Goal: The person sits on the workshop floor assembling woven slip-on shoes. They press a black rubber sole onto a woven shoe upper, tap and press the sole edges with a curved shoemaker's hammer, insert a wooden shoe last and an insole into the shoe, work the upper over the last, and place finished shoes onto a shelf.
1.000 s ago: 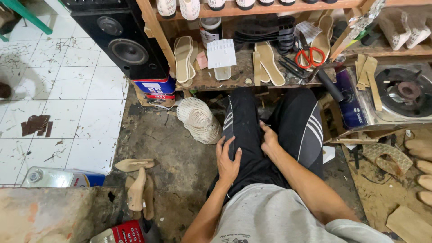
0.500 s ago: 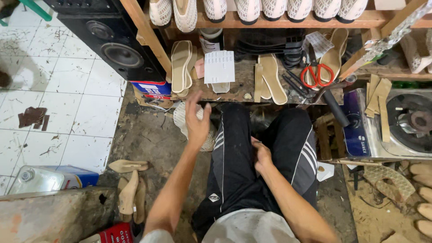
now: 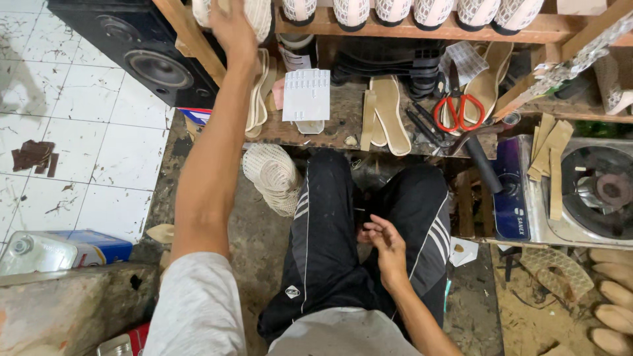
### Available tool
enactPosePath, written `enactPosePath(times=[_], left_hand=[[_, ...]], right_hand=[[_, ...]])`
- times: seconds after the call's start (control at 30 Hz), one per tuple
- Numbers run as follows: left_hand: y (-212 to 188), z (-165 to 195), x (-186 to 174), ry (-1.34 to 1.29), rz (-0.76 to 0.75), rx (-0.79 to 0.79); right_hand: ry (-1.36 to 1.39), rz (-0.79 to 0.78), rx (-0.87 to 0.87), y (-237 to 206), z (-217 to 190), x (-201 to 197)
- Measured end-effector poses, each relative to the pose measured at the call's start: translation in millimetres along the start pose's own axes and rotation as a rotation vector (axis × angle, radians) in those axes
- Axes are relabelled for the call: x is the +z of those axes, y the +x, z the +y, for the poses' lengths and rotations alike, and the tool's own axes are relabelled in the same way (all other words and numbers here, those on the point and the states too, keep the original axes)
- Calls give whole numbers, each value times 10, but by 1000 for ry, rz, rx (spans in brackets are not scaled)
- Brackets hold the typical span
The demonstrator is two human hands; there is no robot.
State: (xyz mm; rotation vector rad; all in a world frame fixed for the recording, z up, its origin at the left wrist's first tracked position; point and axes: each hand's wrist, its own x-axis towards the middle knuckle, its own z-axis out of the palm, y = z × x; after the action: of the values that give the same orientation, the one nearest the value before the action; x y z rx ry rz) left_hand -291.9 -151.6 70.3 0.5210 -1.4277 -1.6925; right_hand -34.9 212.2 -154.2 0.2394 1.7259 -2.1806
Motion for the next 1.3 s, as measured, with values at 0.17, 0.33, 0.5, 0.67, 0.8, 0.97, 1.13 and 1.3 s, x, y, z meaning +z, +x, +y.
enactPosePath(times=[0.17, 0.33, 0.5, 0.67, 0.8, 0.97, 1.13, 1.3], left_hand=[[-1145, 151, -935, -131, -266, 204], [-2147, 435, -1762, -64, -526, -539], [-2565, 213, -2020, 233, -1191, -617], [-3143, -683, -2043, -300, -854, -1230], [-3859, -1523, -1718, -255, -528, -1435], [-4004, -2253, -1154, -382, -213, -1383], [-4018, -2368, -1023, -480, -335, -1364], [-4074, -2402, -1012, -426, -308, -1386]], right_hand=[[-329, 85, -371, -221, -816, -70], [-1116, 75, -1183, -425, -1670, -60], [-1439, -572, -853, -522, -1527, -168], [-489, -345, -255, -872, -718, -341], [193, -3, 300, -1035, -314, -519], [245, 40, 478, -941, -124, -644], [274, 13, 531, -843, -3, -660], [391, -34, 529, -752, -53, -653]])
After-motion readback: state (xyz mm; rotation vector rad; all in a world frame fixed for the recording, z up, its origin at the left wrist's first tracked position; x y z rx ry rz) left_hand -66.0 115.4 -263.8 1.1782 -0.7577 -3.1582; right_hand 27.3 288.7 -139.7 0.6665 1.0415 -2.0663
